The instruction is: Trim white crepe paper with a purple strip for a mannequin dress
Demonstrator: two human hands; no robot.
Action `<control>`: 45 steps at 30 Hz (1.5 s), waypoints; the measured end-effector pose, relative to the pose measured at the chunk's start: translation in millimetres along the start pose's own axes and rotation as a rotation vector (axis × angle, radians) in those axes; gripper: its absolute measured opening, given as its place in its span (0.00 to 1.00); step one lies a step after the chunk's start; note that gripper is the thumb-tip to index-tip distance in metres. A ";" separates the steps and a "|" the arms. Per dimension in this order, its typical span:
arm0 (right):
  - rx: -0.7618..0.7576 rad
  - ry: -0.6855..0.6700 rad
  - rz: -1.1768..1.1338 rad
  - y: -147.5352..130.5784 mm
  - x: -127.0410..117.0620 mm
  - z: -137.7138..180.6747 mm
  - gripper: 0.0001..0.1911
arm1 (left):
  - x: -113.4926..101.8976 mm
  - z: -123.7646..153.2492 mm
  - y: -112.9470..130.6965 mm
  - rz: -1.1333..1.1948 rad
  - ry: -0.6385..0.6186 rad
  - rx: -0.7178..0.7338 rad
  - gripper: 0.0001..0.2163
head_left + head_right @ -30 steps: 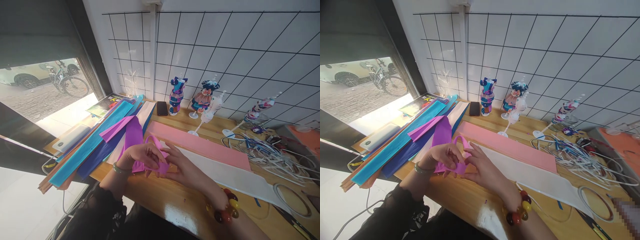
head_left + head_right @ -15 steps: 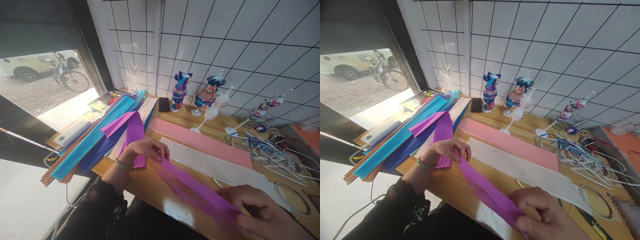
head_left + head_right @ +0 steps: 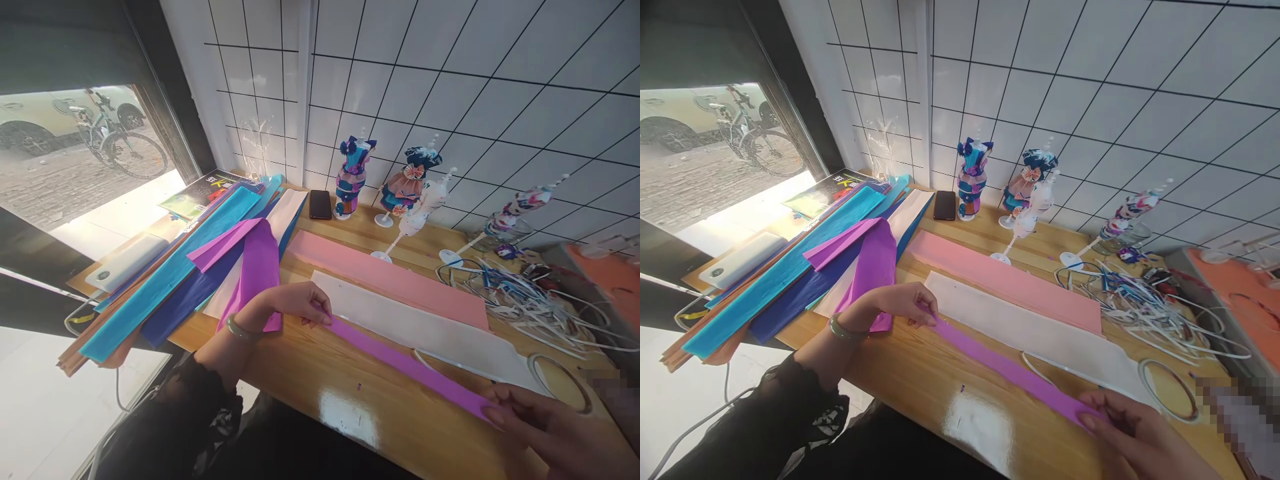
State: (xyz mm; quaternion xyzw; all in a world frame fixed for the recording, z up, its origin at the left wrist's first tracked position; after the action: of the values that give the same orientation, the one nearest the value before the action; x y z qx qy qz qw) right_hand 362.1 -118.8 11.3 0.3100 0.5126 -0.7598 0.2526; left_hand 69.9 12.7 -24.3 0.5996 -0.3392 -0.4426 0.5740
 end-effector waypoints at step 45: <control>-0.126 -0.682 0.041 -163.2 189.9 -21.9 0.15 | -58.4 26.2 -17.8 -0.400 0.201 -0.203 0.10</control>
State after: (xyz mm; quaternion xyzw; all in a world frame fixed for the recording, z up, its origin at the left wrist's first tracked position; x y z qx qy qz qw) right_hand 123.1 -54.3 -31.9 0.0322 0.4383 -0.7812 0.4434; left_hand 21.9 57.9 -32.4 0.6353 -0.1088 -0.5173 0.5631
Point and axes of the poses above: each hand's wrist, its own z-axis away from the middle knuckle, its own x-axis out of the palm, y = z × x, the point moved 10 cm from there along -z, towards the middle knuckle, and after that the axes turned 14 degrees about x, right-handed, at the moved point
